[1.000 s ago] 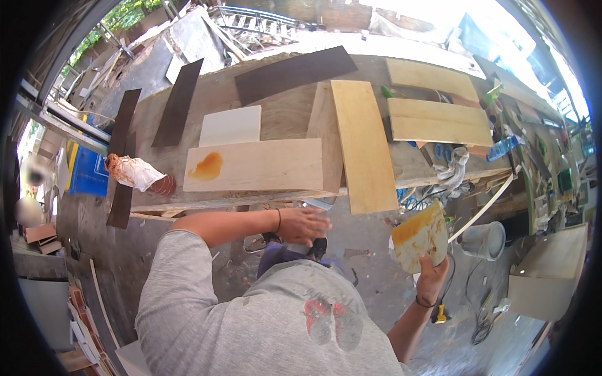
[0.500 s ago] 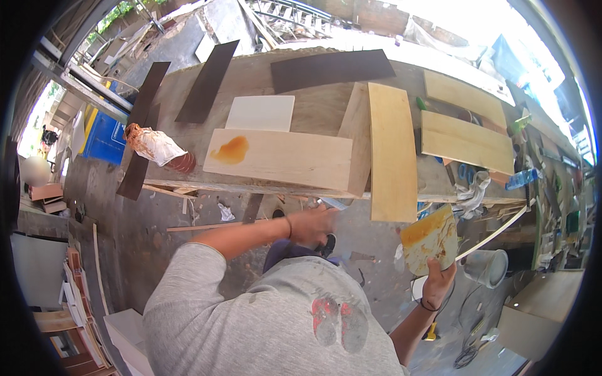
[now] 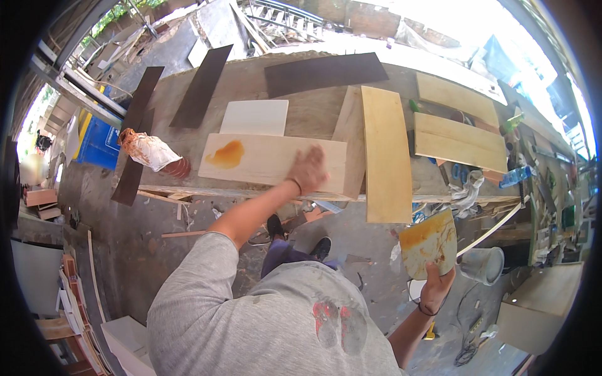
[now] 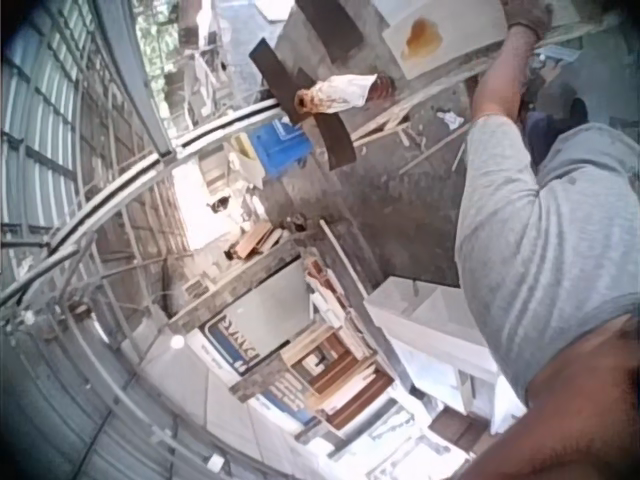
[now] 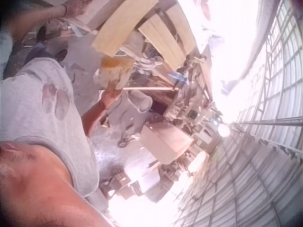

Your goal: The person applies adhesive to wood panels using a hand scraper. They spread a orange-colored liquid adhesive across the surface of several light-colored wooden boards one by one, then stack the boards on top of each other.

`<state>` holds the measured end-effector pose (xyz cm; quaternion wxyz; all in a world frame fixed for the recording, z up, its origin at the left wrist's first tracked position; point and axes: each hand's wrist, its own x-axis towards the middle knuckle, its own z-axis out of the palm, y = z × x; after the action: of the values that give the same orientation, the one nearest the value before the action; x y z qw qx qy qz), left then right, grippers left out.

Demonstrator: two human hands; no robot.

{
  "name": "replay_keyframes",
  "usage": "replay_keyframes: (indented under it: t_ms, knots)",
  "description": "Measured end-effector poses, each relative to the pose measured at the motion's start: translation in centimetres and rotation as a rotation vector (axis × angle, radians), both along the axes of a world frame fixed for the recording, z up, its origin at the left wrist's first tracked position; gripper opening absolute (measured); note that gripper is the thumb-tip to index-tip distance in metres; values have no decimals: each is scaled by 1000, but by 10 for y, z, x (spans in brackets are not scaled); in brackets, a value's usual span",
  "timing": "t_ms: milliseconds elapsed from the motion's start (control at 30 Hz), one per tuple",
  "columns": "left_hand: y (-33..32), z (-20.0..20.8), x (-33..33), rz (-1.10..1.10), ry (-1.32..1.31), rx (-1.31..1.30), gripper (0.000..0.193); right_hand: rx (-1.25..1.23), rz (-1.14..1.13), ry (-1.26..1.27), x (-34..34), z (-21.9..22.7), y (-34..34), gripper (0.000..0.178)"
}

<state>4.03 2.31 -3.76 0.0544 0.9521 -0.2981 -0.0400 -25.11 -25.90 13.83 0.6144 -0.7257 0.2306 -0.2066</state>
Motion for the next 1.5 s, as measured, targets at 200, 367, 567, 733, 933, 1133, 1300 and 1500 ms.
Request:
replay_keyframes:
  t_ms: [200,367,567,733,933,1133,1300,1500]
  knots:
    - [17,8,-107,-958,297,-201,48,71,-118,-28,-14,-3,0,40]
    - [40,5,-13,85,-162,-355,65,84,-100,-7,-14,-4,3,42]
    - [50,-10,-61,86,-62,-210,71,67,-28,10,9,-15,5,42]
    - [43,20,-119,-594,185,-470,56,17,-16,-2,30,-11,11,37]
    - [89,10,5,455,-75,-262,75,-8,93,43,40,0,20,37]
    - [50,43,-92,-608,313,-107,64,-26,185,26,34,1,15,33]
    - [43,32,-84,-683,80,-394,46,-7,36,-36,20,2,15,33]
    - [69,9,15,451,-85,-85,76,-44,17,76,9,-3,13,36]
